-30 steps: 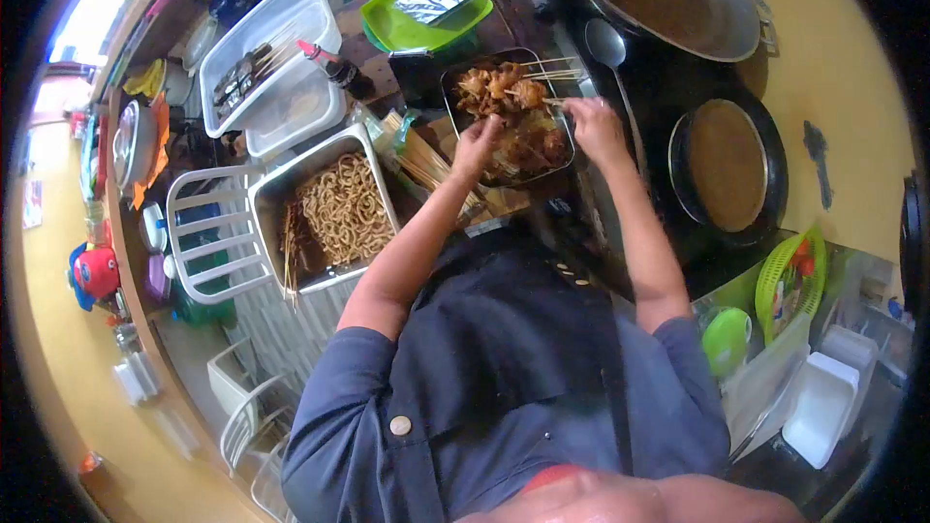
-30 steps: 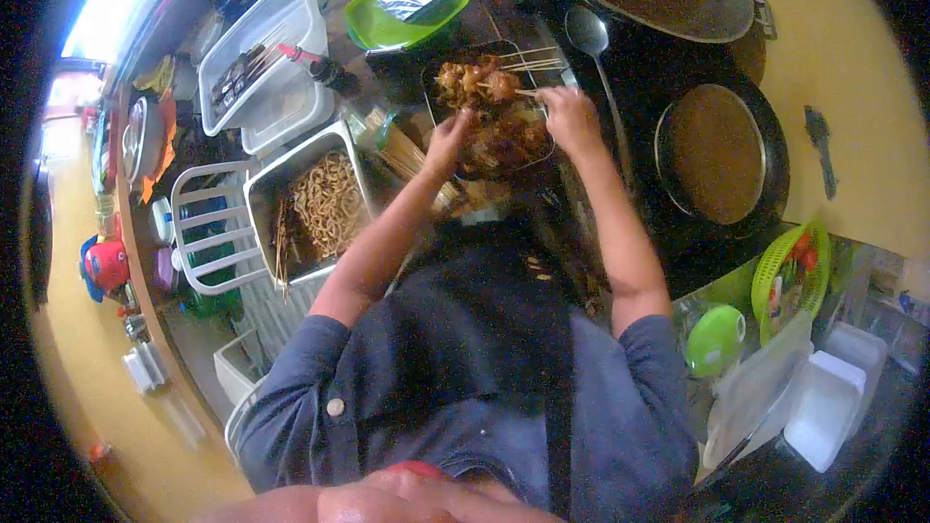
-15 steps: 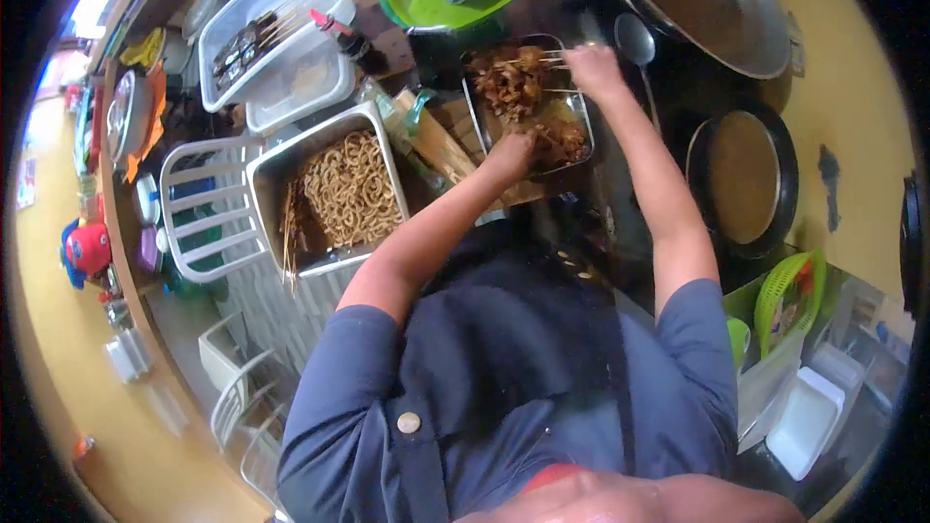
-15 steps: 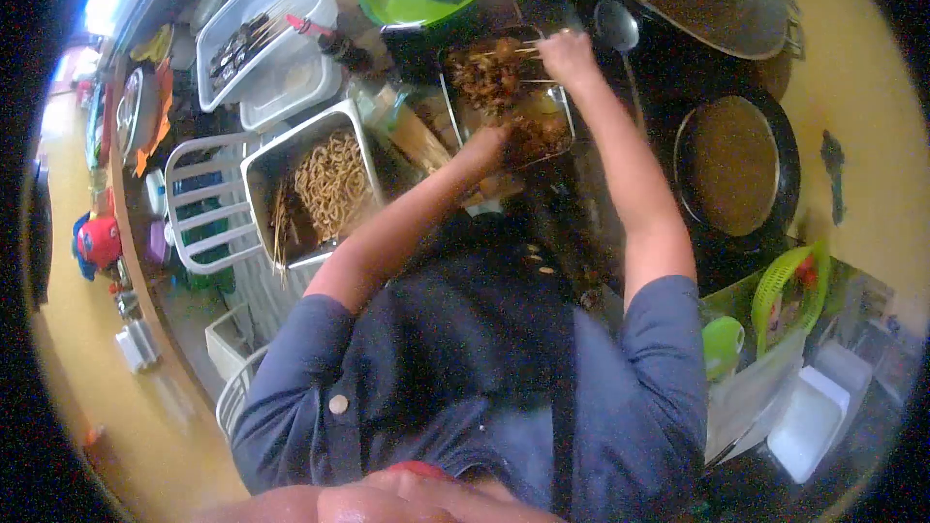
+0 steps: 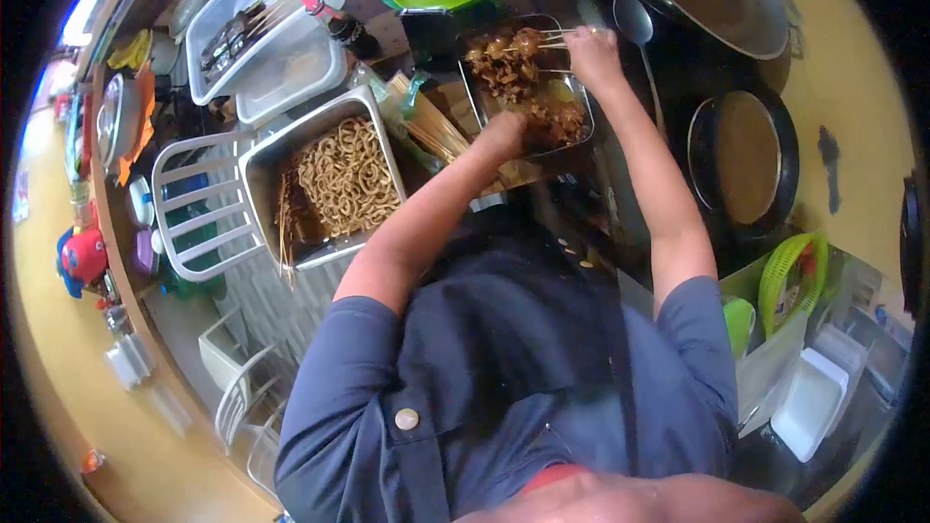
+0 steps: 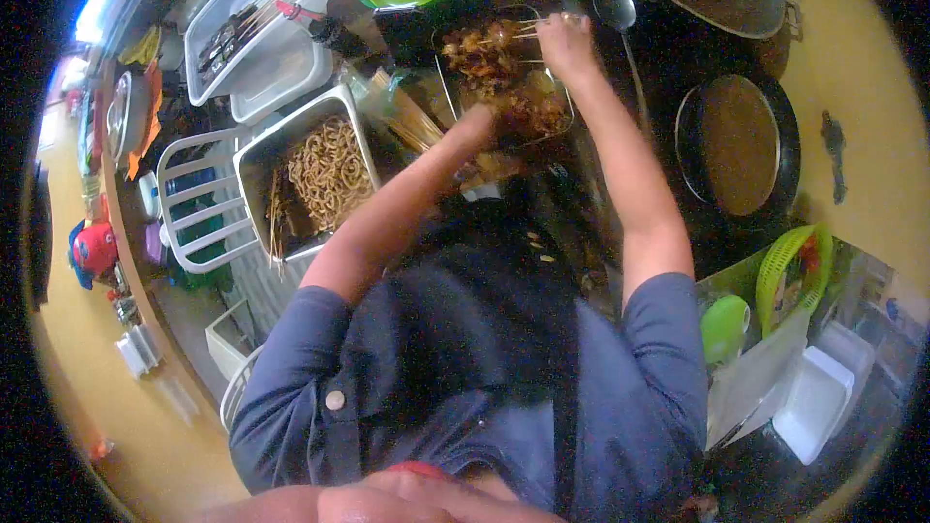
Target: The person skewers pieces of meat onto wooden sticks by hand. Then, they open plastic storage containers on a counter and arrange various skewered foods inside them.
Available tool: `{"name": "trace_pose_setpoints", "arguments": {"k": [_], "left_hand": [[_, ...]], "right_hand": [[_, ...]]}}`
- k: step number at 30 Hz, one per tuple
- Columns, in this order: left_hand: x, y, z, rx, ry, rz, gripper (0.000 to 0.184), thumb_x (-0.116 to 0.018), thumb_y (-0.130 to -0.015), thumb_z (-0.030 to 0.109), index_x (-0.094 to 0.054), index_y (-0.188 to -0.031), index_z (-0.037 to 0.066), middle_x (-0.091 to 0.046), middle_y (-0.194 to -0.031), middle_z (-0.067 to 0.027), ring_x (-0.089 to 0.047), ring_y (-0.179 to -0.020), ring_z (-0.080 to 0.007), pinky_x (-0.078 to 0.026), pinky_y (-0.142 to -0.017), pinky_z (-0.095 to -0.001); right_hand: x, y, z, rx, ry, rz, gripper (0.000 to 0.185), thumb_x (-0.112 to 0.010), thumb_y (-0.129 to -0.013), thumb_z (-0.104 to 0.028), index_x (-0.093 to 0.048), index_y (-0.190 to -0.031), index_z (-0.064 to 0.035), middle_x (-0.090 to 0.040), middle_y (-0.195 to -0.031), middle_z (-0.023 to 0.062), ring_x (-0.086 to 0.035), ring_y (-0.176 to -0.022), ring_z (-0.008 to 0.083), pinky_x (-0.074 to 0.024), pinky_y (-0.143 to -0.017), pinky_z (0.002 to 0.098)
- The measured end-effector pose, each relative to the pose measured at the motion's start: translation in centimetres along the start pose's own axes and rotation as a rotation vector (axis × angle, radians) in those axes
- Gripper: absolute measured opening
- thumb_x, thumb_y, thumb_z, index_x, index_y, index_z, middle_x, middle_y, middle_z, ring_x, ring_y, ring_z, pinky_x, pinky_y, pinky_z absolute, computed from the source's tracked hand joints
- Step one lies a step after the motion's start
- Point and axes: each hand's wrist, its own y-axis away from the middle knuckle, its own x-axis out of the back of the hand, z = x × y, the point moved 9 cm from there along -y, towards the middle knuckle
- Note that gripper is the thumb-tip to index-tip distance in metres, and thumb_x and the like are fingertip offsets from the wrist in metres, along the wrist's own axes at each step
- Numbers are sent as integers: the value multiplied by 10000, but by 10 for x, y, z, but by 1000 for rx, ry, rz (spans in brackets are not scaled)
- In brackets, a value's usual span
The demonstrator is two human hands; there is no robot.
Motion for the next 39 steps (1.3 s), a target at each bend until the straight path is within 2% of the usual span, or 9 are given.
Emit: {"name": "trace_pose_setpoints", "arguments": {"k": [3,10,13,18,21,23,29,34,39], "left_hand": [[32,-16,6,-91,614,244,216,-630,-625,105,-635,-836,58,-631,-788,-144,-615,-782,-268,-490,-689,-346],[58,-54,-12,-129,8,65,318,-677,-609,174,-633,-912,87,-625,-764,-139,-610,-722,-275,-495,-684,-348],[61,-46,18,-207,-163,52,363,-659,-637,171,-621,-994,119,-614,-773,-163,-602,-745,-302,-492,-707,-373],[-1,-21,60,-504,-297,-46,480,-662,-661,162,-535,-1124,165,-507,-1150,-137,-462,-1062,-350,-434,-851,-415],[-3,-21,51,-287,-313,-158,433,-669,-661,202,-565,-1079,155,-534,-1129,-131,-477,-1049,-357,-433,-842,-420],[0,-24,32,-166,-200,-301,385,-676,-657,229,-598,-1016,112,-582,-1045,-149,-531,-981,-346,-448,-805,-402],[34,-32,-13,-201,-72,-35,354,-685,-612,134,-610,-954,77,-607,-922,-173,-575,-870,-337,-475,-727,-376],[46,-10,47,-75,-447,-289,273,-609,-642,90,-618,-915,85,-623,-844,-143,-589,-827,-324,-483,-714,-390],[-27,-21,49,-218,-129,-165,306,-607,-713,147,-614,-1016,103,-605,-982,-164,-594,-878,-317,-480,-745,-378]], "right_hand": [[14,8,-2,-53,-61,16,163,-474,-784,-87,-609,-875,-80,-582,-910,128,-585,-828,302,-445,-795,432],[-16,97,-126,-63,-592,-788,144,-519,-752,-135,-631,-760,-45,-617,-795,176,-600,-777,319,-465,-732,403],[-57,116,-218,305,-701,-530,149,-519,-759,-119,-615,-767,-5,-599,-760,193,-579,-799,328,-437,-739,383],[-80,116,-241,-233,-1702,-333,383,-617,-770,-128,-479,-1107,-9,-539,-1059,124,-483,-1026,217,-360,-907,335],[-102,120,-260,-17,-1424,-366,428,-611,-792,-104,-415,-1164,-27,-461,-1134,82,-401,-1078,142,-311,-942,311],[-110,117,-251,-191,-1861,-244,288,-524,-846,-137,-459,-1103,-24,-480,-1064,91,-432,-1006,168,-340,-883,326],[-64,107,-255,240,-704,-124,296,-478,-784,-91,-483,-1062,10,-581,-869,184,-550,-854,304,-415,-805,388],[-58,128,-213,-203,-1007,-522,269,-457,-765,-86,-538,-1000,18,-593,-911,217,-553,-866,381,-445,-760,447],[-47,204,-145,-319,-968,-699,266,-484,-767,-107,-596,-1005,-70,-604,-869,205,-580,-821,369,-457,-734,432]]}}
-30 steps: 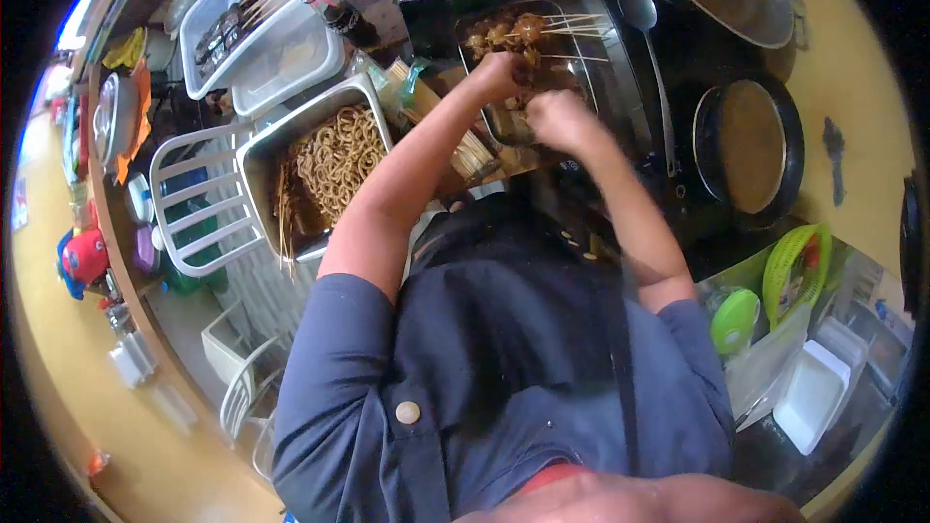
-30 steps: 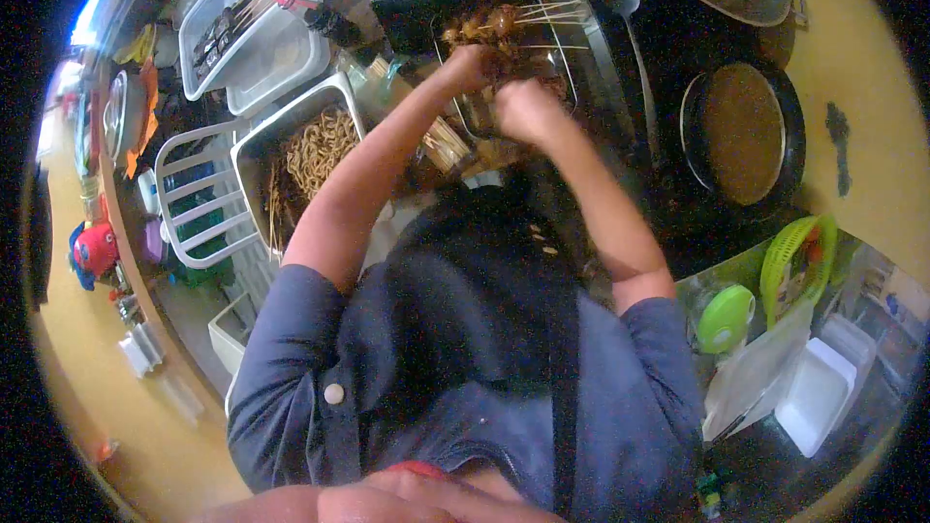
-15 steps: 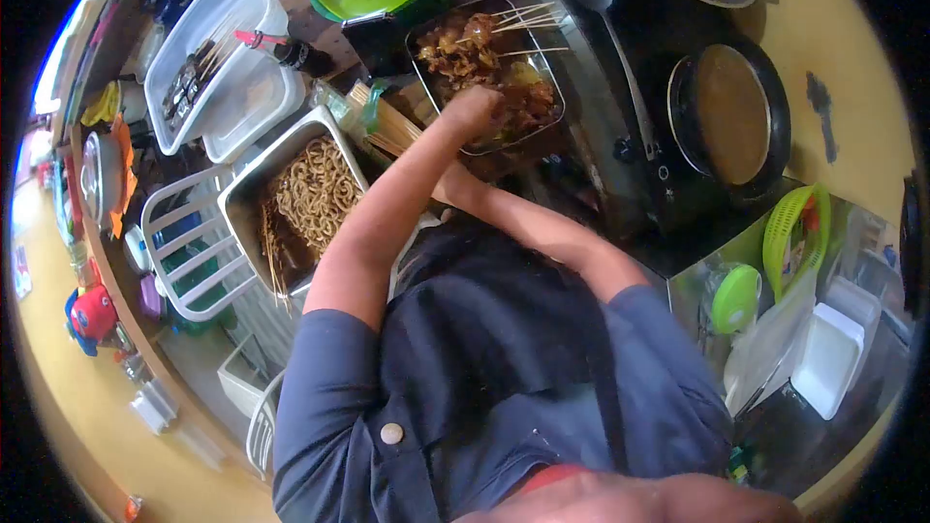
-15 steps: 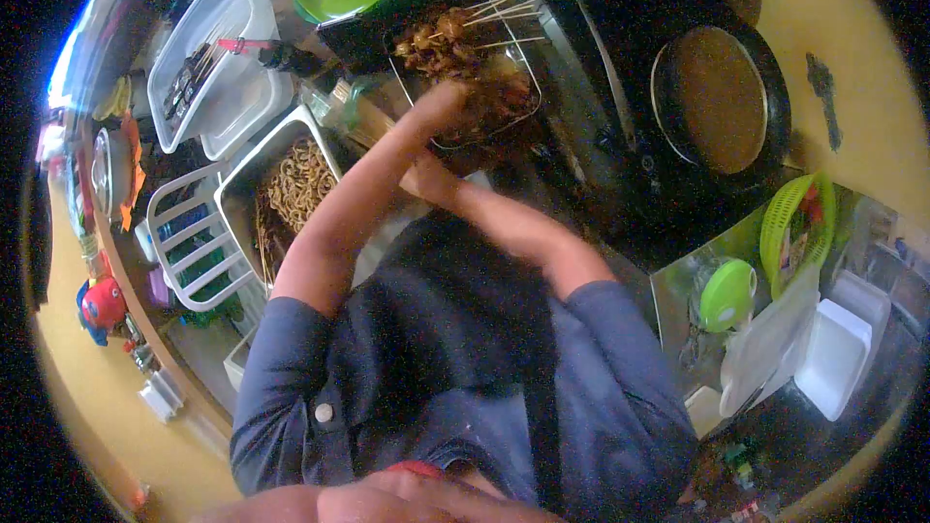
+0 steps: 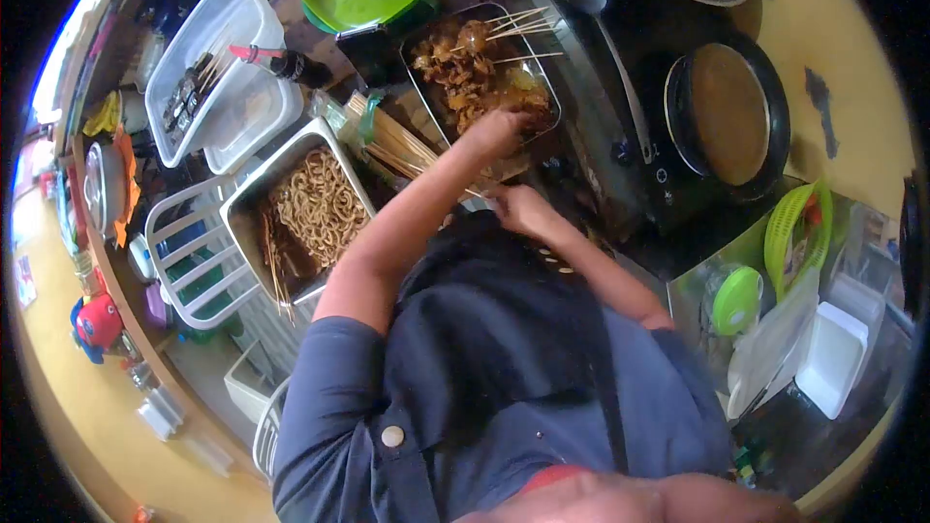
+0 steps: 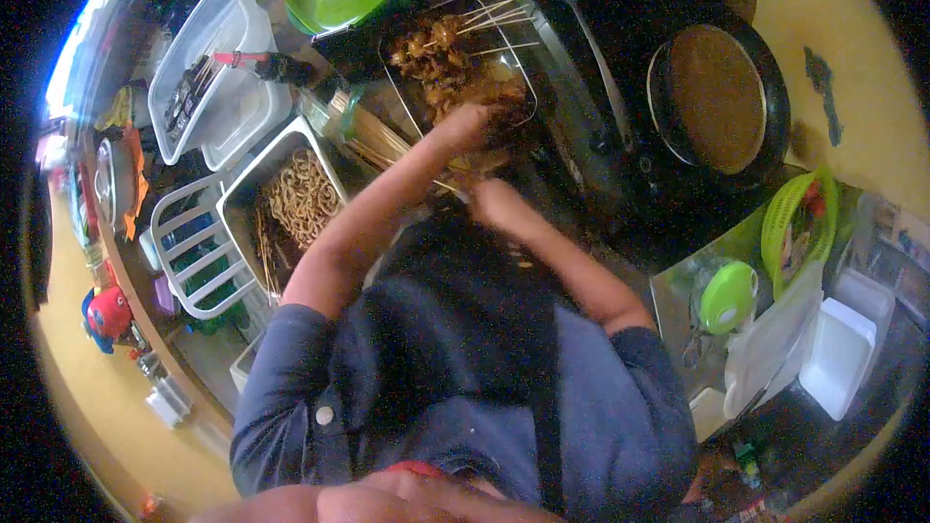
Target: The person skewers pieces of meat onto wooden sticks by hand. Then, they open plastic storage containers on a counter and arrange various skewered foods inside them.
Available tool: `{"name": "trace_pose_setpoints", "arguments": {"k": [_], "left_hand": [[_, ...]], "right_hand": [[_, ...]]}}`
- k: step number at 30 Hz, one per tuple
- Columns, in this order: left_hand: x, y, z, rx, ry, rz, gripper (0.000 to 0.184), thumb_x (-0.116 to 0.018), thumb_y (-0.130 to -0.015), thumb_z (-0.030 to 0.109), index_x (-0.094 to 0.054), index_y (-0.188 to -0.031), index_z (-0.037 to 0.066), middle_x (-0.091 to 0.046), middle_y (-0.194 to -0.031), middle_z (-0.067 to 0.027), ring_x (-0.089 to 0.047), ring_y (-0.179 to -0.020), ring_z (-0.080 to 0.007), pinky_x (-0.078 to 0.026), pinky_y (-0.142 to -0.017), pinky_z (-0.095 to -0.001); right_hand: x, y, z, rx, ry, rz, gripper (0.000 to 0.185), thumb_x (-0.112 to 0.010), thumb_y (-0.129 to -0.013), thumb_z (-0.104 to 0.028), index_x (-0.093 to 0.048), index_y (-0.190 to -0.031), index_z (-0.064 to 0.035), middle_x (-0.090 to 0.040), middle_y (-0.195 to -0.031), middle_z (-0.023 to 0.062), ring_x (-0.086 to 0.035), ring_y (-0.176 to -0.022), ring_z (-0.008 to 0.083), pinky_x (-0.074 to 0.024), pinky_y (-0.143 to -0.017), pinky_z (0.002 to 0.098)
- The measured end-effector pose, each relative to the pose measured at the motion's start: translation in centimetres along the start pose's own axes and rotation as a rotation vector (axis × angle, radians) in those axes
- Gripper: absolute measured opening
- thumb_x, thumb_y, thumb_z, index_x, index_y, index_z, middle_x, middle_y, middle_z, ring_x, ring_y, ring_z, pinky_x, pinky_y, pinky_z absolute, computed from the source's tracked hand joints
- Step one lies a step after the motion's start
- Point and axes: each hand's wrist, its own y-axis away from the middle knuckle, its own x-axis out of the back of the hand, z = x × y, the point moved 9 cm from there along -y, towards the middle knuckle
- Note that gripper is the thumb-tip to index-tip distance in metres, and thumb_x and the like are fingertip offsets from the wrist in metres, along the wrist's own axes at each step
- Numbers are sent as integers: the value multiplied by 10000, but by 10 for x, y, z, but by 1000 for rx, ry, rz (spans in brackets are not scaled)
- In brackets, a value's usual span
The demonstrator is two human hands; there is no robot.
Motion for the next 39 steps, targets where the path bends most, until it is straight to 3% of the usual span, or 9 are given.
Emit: {"name": "trace_pose_setpoints", "arguments": {"k": [7,10,14,15,18,21,25,28,39], "left_hand": [[-14,-8,-6,152,11,-176,339,-597,-664,91,-603,-1003,98,-609,-920,-152,-580,-877,-320,-469,-752,-381],[21,0,19,-83,320,130,366,-643,-657,154,-598,-1016,106,-594,-988,-124,-550,-938,-318,-454,-767,-397],[57,9,-4,101,-556,309,384,-630,-703,231,-571,-1058,96,-522,-1096,-106,-406,-1103,-319,-405,-856,-448],[59,13,-14,143,-491,377,337,-619,-695,205,-593,-1009,87,-522,-1094,-108,-420,-1092,-324,-409,-854,-444],[40,13,-50,192,-298,392,296,-620,-649,162,-622,-932,75,-544,-1045,-124,-482,-1021,-330,-428,-827,-428],[29,11,-60,292,-161,158,313,-619,-628,136,-616,-935,73,-573,-972,-156,-541,-924,-339,-447,-795,-408],[31,7,-57,256,-62,-45,380,-573,-645,69,-580,-1024,88,-592,-909,-203,-570,-857,-353,-458,-777,-398],[53,0,-55,149,-17,254,404,-556,-655,44,-573,-1055,94,-589,-970,-200,-554,-903,-362,-449,-795,-406],[31,-30,-72,133,-148,124,488,-656,-646,158,-543,-1116,94,-603,-915,-186,-580,-874,-318,-474,-783,-376]], "right_hand": [[58,111,85,-156,-109,117,167,-535,-774,-126,-591,-894,-22,-609,-793,177,-596,-741,320,-468,-648,386],[60,136,116,-229,-86,135,159,-527,-778,-95,-593,-899,-17,-616,-713,122,-608,-648,203,-465,-592,312],[50,149,137,-305,-220,150,134,-526,-789,-85,-595,-882,-16,-608,-676,85,-586,-592,143,-455,-546,290],[49,151,136,-311,-237,147,129,-525,-792,-83,-594,-877,-15,-604,-667,77,-579,-579,131,-452,-538,285],[49,152,130,-309,-251,130,164,-541,-763,-131,-603,-872,-26,-621,-823,172,-610,-759,316,-474,-664,371],[47,152,134,-208,-200,188,145,-530,-780,-93,-585,-882,-5,-603,-677,95,-581,-612,155,-455,-576,295],[49,153,138,-211,-190,192,145,-533,-775,-96,-588,-871,-2,-607,-692,101,-587,-631,168,-457,-593,301],[51,153,140,-214,-187,215,139,-535,-774,-97,-592,-858,-1,-611,-699,100,-587,-627,171,-457,-592,302],[41,154,149,-214,-178,185,154,-561,-763,-117,-591,-876,-17,-615,-727,114,-597,-658,186,-464,-625,311]]}}
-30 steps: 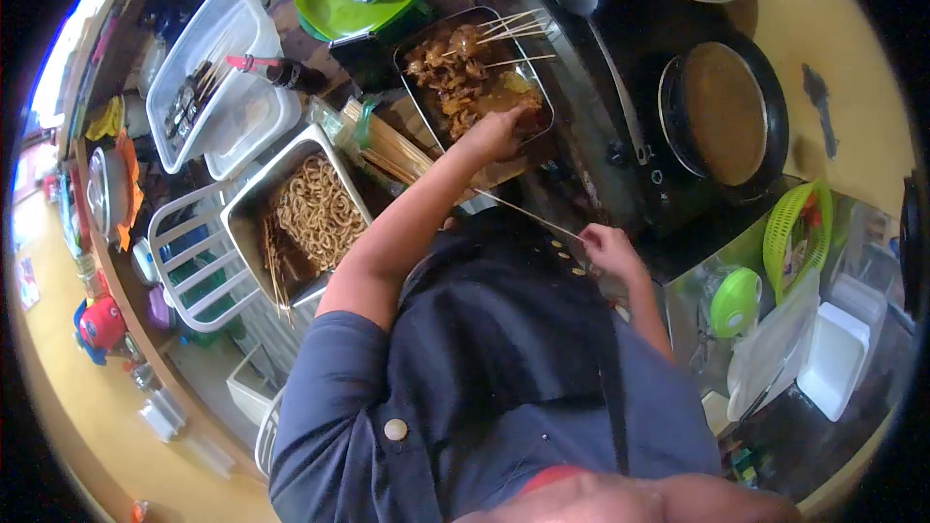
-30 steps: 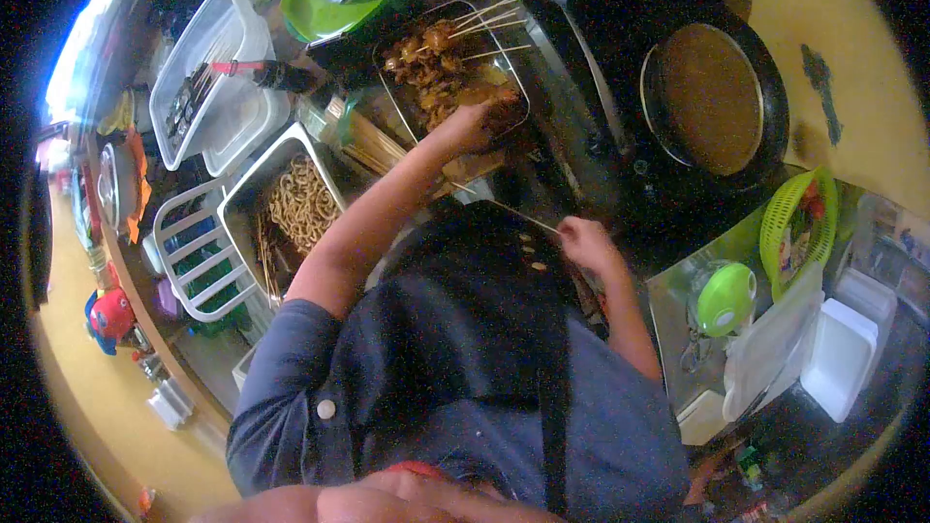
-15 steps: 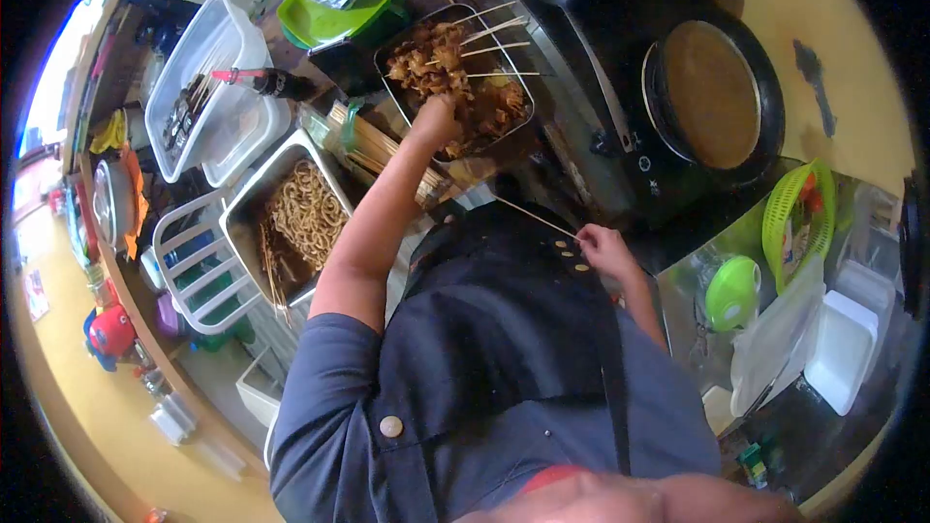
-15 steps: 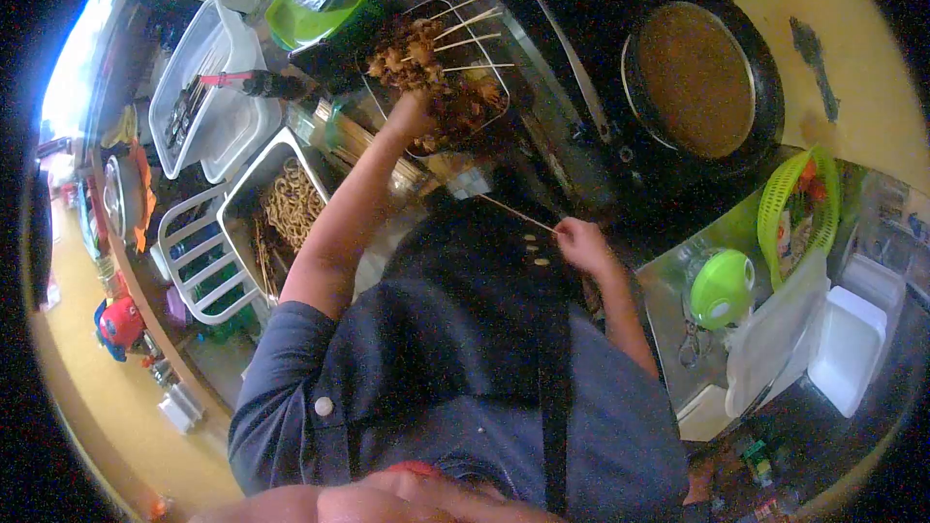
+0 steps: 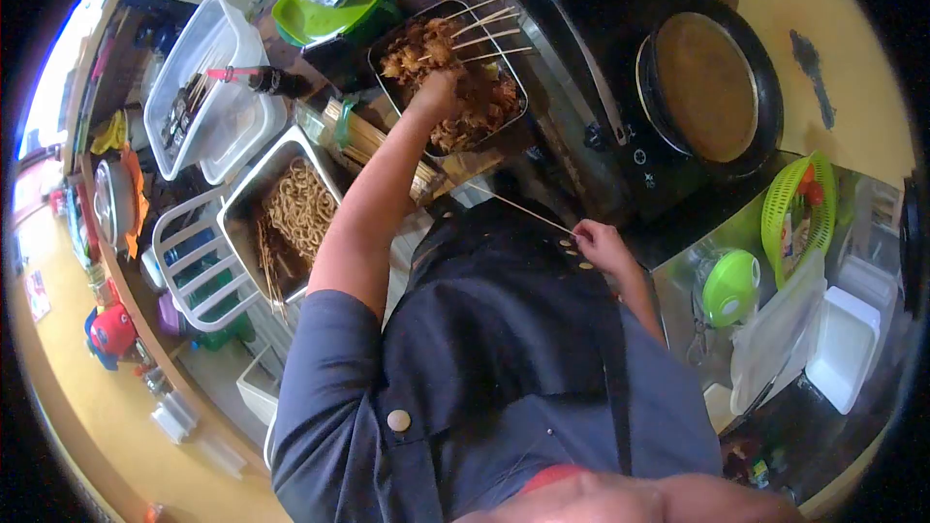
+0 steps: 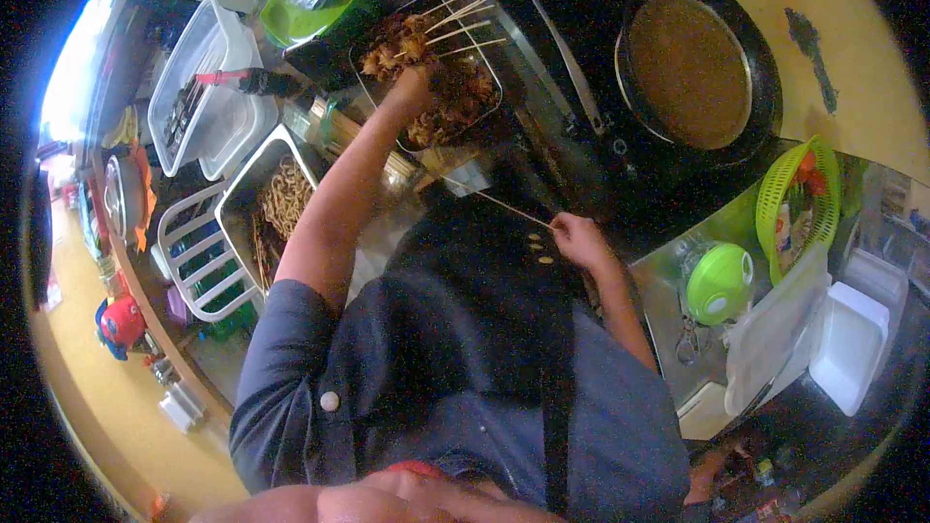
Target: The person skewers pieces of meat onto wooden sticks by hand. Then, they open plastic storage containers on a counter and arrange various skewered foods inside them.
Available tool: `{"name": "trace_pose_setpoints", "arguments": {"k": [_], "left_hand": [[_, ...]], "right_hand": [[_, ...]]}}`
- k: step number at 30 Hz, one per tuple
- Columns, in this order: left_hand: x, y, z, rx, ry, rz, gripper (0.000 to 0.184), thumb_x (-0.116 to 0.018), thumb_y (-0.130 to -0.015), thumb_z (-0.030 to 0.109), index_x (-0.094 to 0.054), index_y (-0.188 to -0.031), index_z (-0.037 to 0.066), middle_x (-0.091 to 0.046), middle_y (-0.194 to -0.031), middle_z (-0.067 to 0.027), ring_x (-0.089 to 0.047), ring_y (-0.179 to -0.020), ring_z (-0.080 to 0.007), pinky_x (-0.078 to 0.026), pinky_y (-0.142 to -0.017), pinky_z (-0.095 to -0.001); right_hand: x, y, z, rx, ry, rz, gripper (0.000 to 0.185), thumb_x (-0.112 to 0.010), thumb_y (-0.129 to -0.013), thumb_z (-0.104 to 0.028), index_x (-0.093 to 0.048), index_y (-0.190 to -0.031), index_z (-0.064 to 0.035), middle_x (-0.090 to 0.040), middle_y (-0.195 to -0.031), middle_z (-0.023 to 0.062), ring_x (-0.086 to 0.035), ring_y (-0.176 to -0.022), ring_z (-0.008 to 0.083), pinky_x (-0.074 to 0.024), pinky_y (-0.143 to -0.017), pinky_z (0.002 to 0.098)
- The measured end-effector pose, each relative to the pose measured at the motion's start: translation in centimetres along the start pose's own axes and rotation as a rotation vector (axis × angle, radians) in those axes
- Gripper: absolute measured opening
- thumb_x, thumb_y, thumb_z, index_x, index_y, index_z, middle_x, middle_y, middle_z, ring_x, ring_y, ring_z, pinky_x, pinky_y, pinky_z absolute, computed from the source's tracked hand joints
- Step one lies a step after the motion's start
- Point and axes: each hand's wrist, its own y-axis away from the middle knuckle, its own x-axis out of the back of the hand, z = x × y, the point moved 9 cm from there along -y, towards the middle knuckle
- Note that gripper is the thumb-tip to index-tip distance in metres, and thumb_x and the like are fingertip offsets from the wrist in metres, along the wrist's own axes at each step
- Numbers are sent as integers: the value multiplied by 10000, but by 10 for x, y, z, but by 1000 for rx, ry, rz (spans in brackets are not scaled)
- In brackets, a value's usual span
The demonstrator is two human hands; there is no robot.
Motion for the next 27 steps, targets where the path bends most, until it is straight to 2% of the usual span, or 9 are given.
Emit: {"name": "trace_pose_setpoints", "arguments": {"k": [2,6,9,12,15,18,19,22,27], "left_hand": [[18,-6,6,137,128,-85,509,-685,-636,178,-547,-1118,92,-616,-920,-166,-597,-862,-271,-483,-764,-343],[1,-16,20,36,524,-328,556,-702,-621,115,-533,-1146,44,-620,-1026,-87,-583,-904,-143,-463,-798,-292],[11,-9,34,-24,774,-213,574,-704,-617,106,-519,-1155,28,-623,-1025,-78,-589,-921,-163,-454,-823,-294],[22,5,38,62,314,-176,571,-704,-614,106,-511,-1145,29,-619,-1040,-89,-588,-947,-187,-450,-835,-303],[28,31,83,-180,293,-146,619,-728,-635,137,-472,-1195,66,-597,-1075,-118,-581,-958,-217,-445,-845,-331],[-2,23,68,-119,481,-136,591,-698,-682,139,-456,-1217,73,-588,-1090,-131,-571,-978,-234,-443,-849,-334],[-1,23,72,-127,614,-136,581,-690,-695,140,-454,-1221,73,-585,-1094,-133,-569,-982,-237,-443,-850,-333],[17,4,55,45,328,-92,526,-669,-728,140,-468,-1209,67,-582,-1103,-131,-567,-988,-226,-442,-849,-327],[12,39,41,-141,-119,-416,333,-637,-675,133,-578,-995,64,-610,-932,-160,-580,-871,-330,-475,-741,-386]], "right_hand": [[1,1,-1,-3,-17,1,151,-550,-767,-95,-588,-890,-16,-618,-740,109,-600,-664,185,-466,-634,308],[-1,4,-1,-56,-170,-16,166,-523,-775,-41,-578,-930,-17,-623,-761,99,-604,-673,176,-471,-641,295],[3,4,-8,17,-105,4,187,-504,-779,-12,-573,-952,-19,-621,-761,99,-605,-665,168,-472,-626,290],[0,2,-2,0,-69,-9,181,-503,-779,-17,-575,-945,-18,-619,-743,106,-606,-656,167,-474,-614,291],[-1,3,0,-4,-59,5,182,-496,-776,-11,-575,-940,-16,-615,-720,104,-604,-641,169,-473,-607,296],[1,6,-6,-95,-94,-51,195,-511,-762,-61,-582,-940,-28,-609,-858,192,-597,-809,342,-465,-709,387],[1,6,-7,-85,-95,-45,194,-512,-762,-60,-583,-940,-28,-609,-860,191,-597,-813,342,-465,-710,386],[0,8,-3,-75,-103,-29,191,-516,-762,-58,-584,-938,-31,-612,-865,188,-598,-823,339,-467,-713,383],[1,10,3,-103,-121,-11,188,-518,-766,-63,-588,-938,-37,-616,-870,183,-601,-820,333,-467,-709,377]]}}
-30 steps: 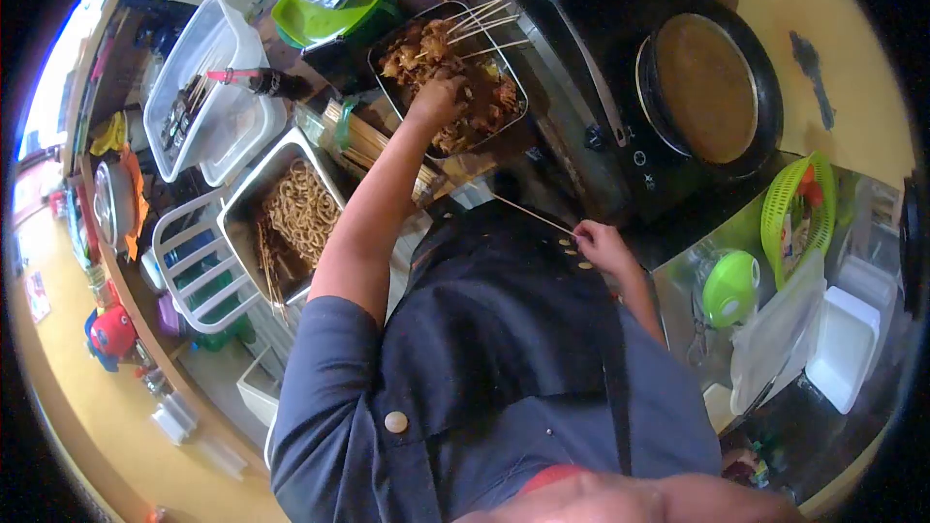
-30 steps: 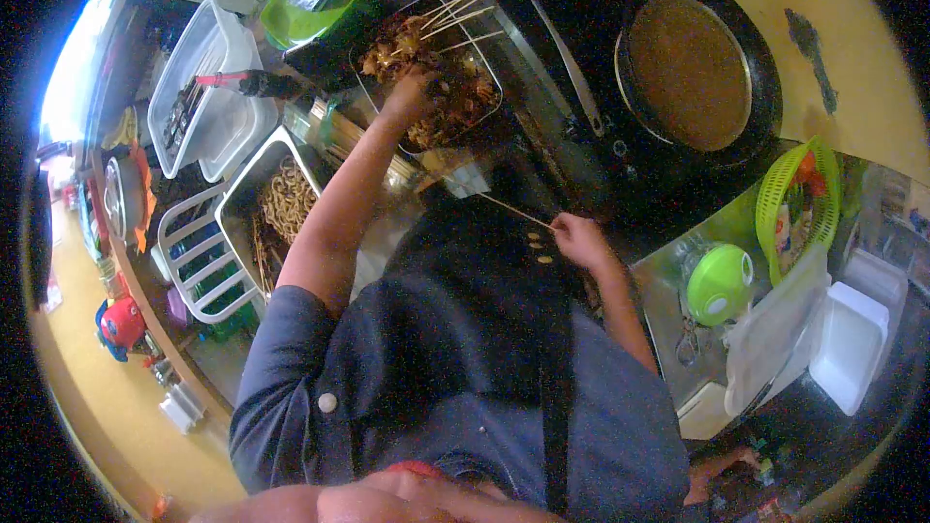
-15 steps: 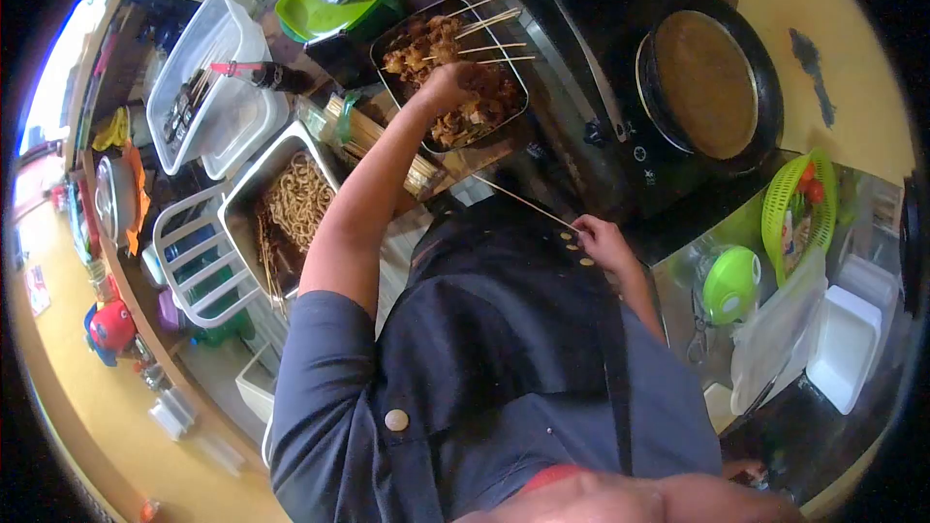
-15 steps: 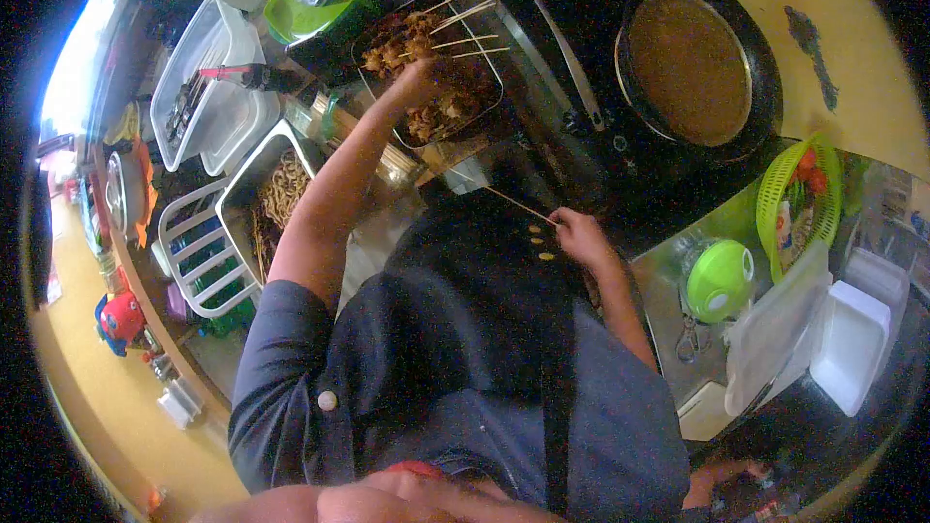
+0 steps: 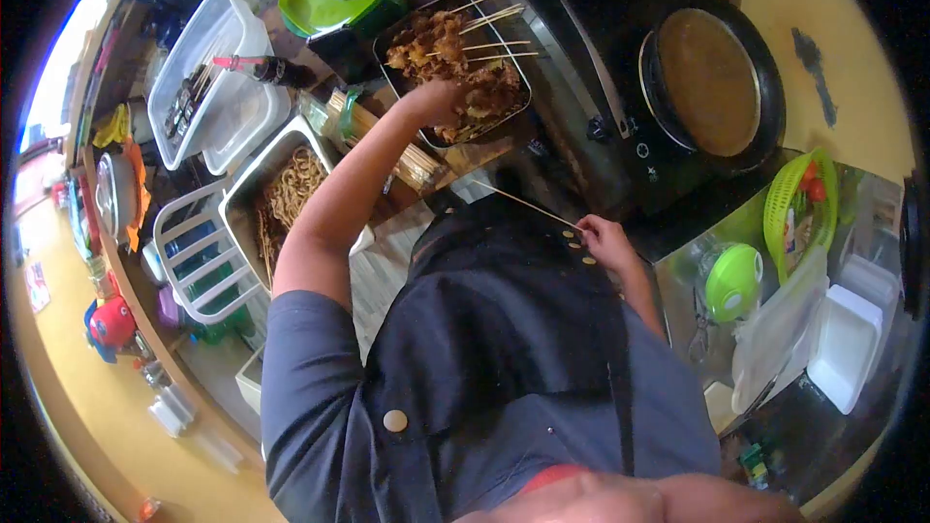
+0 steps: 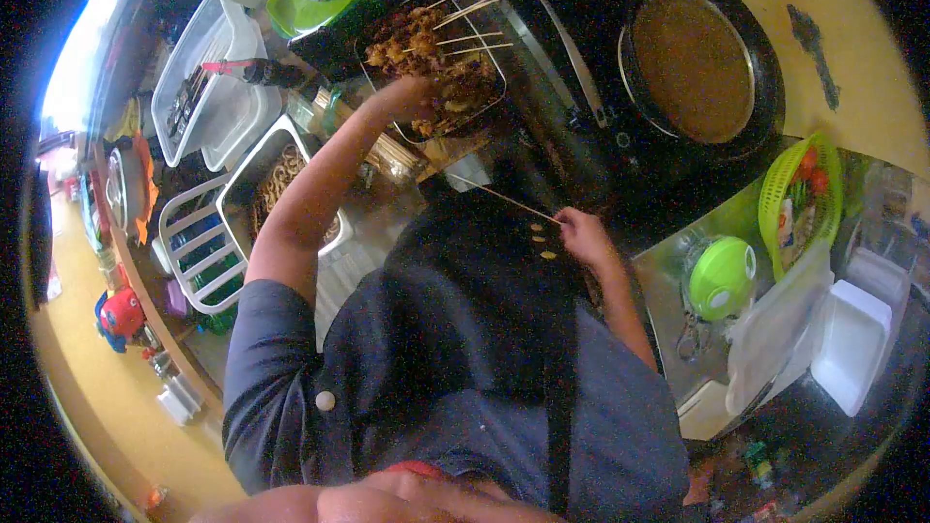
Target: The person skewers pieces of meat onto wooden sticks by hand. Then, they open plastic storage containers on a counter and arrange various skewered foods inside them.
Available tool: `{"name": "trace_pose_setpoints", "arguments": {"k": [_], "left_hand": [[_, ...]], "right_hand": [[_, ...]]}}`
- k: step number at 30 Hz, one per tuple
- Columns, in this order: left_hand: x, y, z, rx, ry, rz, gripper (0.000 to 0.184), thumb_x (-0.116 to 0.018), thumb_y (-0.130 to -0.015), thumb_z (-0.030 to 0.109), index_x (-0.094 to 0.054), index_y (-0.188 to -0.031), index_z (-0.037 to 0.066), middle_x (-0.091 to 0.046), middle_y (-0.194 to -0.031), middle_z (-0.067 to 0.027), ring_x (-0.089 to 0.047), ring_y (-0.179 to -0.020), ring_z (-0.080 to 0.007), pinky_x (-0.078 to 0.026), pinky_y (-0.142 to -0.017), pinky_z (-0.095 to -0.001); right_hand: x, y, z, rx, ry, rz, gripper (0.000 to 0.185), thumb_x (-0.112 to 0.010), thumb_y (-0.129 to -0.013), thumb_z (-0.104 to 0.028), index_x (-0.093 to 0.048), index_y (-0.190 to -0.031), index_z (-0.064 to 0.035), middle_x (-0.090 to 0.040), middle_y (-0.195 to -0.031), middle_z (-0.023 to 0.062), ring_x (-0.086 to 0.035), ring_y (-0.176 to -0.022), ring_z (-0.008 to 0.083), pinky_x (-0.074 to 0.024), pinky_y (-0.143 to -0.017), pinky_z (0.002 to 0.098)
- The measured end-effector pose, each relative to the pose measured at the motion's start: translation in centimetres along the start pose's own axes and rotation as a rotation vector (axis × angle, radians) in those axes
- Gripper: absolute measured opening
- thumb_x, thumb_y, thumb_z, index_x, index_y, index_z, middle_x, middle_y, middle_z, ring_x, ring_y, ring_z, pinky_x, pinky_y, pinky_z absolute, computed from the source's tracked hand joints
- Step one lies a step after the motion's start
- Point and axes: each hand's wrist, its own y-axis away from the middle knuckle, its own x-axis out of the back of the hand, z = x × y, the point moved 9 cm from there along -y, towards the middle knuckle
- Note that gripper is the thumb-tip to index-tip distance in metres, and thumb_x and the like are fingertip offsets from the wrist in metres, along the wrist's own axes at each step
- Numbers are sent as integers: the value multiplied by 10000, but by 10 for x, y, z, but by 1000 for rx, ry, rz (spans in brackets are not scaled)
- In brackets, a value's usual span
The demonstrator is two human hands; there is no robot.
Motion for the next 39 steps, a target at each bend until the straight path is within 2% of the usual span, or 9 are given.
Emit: {"name": "trace_pose_setpoints", "arguments": {"k": [3,6,9,12,15,18,27,30,39], "left_hand": [[-20,11,-2,0,-2,35,344,-666,-608,151,-605,-937,70,-618,-888,-163,-583,-834,-339,-481,-710,-389],[-15,6,-28,111,30,30,391,-693,-556,146,-615,-933,78,-625,-867,-147,-593,-816,-309,-487,-710,-374],[34,27,-10,274,191,-91,389,-694,-537,113,-642,-922,107,-640,-839,-119,-608,-795,-256,-493,-707,-332],[52,25,-34,185,288,119,323,-666,-572,105,-648,-894,114,-644,-802,-108,-610,-757,-252,-489,-679,-328],[23,13,-45,166,44,47,256,-638,-593,93,-642,-849,102,-639,-796,-119,-611,-768,-281,-495,-686,-344],[-1,16,-33,140,-147,21,204,-624,-602,94,-620,-804,67,-628,-793,-139,-603,-781,-316,-497,-689,-376],[26,-18,51,22,62,560,267,-595,-670,130,-583,-923,48,-584,-944,-171,-543,-922,-333,-452,-791,-406],[4,-41,36,102,94,518,284,-611,-667,147,-583,-937,62,-586,-946,-160,-534,-940,-329,-442,-807,-404],[3,-41,27,158,347,548,383,-641,-701,285,-539,-972,33,-621,-867,-172,-588,-822,-351,-477,-712,-427]], "right_hand": [[-4,-3,1,82,47,16,163,-485,-776,-10,-580,-908,-13,-609,-707,90,-583,-642,152,-466,-621,288],[-2,-3,-6,92,41,10,180,-521,-763,-72,-587,-928,-38,-624,-831,168,-609,-754,317,-471,-676,374],[2,-6,7,7,-45,33,160,-516,-763,-66,-581,-906,-35,-616,-767,150,-605,-685,265,-471,-635,361],[12,-7,4,25,-98,94,169,-502,-760,-45,-565,-916,-40,-599,-705,120,-584,-631,182,-466,-590,324],[21,-1,-19,91,-232,149,174,-412,-801,3,-540,-911,-36,-546,-613,35,-507,-508,79,-424,-474,224],[24,-3,-23,113,-338,195,187,-388,-814,-18,-530,-935,-34,-522,-605,23,-495,-507,72,-404,-466,219],[53,-1,-50,425,-150,597,184,-412,-879,-120,-557,-967,-49,-578,-699,79,-538,-575,184,-424,-548,297],[45,-6,-46,72,-90,372,193,-411,-887,-129,-562,-974,-46,-600,-742,93,-585,-647,208,-453,-600,309],[37,-7,-55,264,-137,409,172,-438,-844,-56,-572,-950,-39,-606,-739,117,-599,-659,208,-467,-610,323]]}}
